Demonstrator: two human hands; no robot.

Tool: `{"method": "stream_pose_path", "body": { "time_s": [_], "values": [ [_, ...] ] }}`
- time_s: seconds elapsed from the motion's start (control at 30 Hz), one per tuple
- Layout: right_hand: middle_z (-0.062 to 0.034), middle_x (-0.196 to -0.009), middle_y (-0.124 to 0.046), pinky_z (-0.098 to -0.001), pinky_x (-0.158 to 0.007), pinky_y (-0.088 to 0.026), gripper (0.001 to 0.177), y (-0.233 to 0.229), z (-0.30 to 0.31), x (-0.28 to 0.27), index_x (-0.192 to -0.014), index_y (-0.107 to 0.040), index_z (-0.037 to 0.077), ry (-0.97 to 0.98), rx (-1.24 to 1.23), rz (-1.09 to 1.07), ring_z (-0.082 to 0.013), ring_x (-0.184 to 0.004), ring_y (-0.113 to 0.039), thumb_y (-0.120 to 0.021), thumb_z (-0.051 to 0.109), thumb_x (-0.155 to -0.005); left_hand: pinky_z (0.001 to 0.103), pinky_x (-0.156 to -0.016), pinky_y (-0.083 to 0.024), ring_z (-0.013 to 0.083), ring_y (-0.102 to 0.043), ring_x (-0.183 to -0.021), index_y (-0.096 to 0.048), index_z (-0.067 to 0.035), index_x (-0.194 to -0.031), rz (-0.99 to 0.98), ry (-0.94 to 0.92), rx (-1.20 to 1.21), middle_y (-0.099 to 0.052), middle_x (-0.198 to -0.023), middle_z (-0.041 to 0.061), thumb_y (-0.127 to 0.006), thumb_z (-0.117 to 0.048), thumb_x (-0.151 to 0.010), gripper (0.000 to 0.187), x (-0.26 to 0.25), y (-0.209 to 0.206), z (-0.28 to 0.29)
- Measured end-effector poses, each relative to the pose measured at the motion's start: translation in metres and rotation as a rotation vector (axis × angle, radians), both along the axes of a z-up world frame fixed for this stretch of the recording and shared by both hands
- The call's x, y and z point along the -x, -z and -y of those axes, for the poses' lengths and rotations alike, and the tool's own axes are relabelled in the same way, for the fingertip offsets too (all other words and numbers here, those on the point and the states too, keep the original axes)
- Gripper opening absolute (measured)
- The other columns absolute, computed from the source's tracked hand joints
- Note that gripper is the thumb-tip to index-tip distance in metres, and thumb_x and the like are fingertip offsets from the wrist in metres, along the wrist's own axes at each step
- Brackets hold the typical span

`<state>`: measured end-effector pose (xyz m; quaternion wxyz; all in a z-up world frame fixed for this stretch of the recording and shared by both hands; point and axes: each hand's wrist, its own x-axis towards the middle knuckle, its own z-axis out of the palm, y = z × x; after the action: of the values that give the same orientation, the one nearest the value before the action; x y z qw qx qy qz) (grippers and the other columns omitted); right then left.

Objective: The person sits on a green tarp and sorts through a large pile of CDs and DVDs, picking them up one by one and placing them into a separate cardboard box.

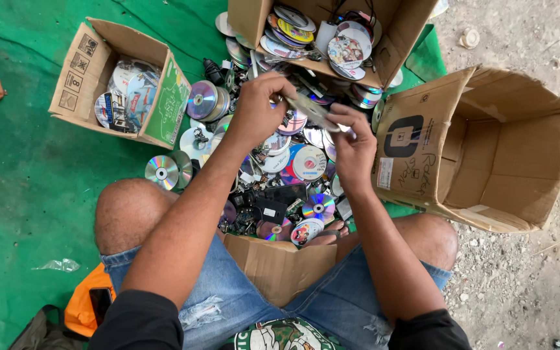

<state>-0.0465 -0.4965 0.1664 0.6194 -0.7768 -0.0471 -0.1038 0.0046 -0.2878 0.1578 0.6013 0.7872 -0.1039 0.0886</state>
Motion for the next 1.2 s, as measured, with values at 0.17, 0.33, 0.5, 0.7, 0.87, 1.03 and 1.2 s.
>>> {"method": "stream_pose_path", "body": {
  "time_s": [0.17,0.33,0.5,0.7,0.87,1.03,1.2],
  "values": [
    [-0.0136,-0.129,-0.057,-0.0456,-0.101,-0.054,0.029,-0.004,0.009,-0.007,-0.103,-0.078,0.005,0.080,0.146,0.213,-0.0297,-0.124,-0.057,-0.065,-0.019,-0.092,0.044,-0.084,-0.061,0.0377,-0.073,-0.099,-0.075,0.001,-0.087,0.246,0.033,0.005,-0.074,-0.103,0.017,-0.069,0.020,-0.085,0.020,0.011,-0.035,0.007],
    [-0.0162,-0.117,-0.061,-0.0437,-0.096,-0.057,0.025,0.003,0.009,-0.009,-0.107,-0.074,0.002,0.075,0.139,0.216,-0.0298,-0.113,-0.063,-0.063,-0.017,-0.095,0.041,-0.081,-0.062,0.0335,-0.073,-0.088,-0.075,0.001,-0.097,0.227,0.082,-0.019,-0.072,-0.095,0.018,-0.072,0.014,-0.089,0.016,0.007,-0.016,0.008],
    [-0.0153,-0.092,-0.072,-0.0319,-0.074,-0.059,0.034,0.030,0.010,-0.011,-0.131,-0.064,-0.002,0.003,-0.073,-0.165,-0.0177,-0.082,-0.069,-0.073,0.006,-0.100,0.032,-0.056,-0.051,0.0175,-0.061,-0.062,-0.067,0.001,-0.120,-0.072,-0.024,0.089,-0.067,-0.075,0.013,-0.076,-0.006,-0.095,0.027,-0.002,0.027,0.002],
    [-0.0135,-0.094,-0.075,-0.0240,-0.068,-0.060,0.034,0.032,0.009,-0.013,-0.131,-0.065,-0.002,0.027,-0.187,-0.344,-0.0152,-0.078,-0.073,-0.072,0.005,-0.098,0.036,-0.057,-0.052,0.0214,-0.063,-0.062,-0.069,0.003,-0.113,-0.121,-0.102,-0.045,-0.069,-0.076,0.016,-0.074,-0.004,-0.094,0.021,0.004,0.013,0.000],
    [-0.0131,-0.093,-0.072,-0.0235,-0.063,-0.062,0.035,0.122,0.045,-0.037,-0.132,-0.060,-0.006,0.188,-0.306,-0.523,-0.0191,-0.077,-0.076,-0.067,0.005,-0.100,0.048,-0.071,-0.056,0.0335,-0.069,-0.077,-0.070,0.004,-0.111,-0.180,-0.061,-0.236,-0.066,-0.079,0.015,-0.076,-0.015,-0.094,0.026,0.003,0.024,-0.008],
    [-0.0170,-0.096,-0.071,-0.0294,-0.063,-0.068,0.035,0.191,0.081,-0.091,-0.131,-0.059,-0.007,0.434,-0.385,-0.605,-0.0252,-0.078,-0.080,-0.067,0.004,-0.099,0.050,-0.073,-0.056,0.0367,-0.069,-0.083,-0.070,0.000,-0.114,-0.271,0.044,-0.412,-0.065,-0.082,0.013,-0.075,-0.023,-0.092,0.032,0.007,0.031,-0.007],
    [-0.0123,-0.106,-0.064,-0.0299,-0.069,-0.070,0.036,0.277,0.100,-0.154,-0.137,-0.054,-0.002,0.538,-0.484,-0.602,-0.0247,-0.083,-0.080,-0.060,0.002,-0.102,0.048,-0.073,-0.058,0.0363,-0.071,-0.085,-0.064,0.010,-0.129,-0.428,0.225,-0.615,-0.065,-0.090,0.021,-0.062,-0.024,-0.103,0.042,0.019,0.022,-0.006]
  ]
}}
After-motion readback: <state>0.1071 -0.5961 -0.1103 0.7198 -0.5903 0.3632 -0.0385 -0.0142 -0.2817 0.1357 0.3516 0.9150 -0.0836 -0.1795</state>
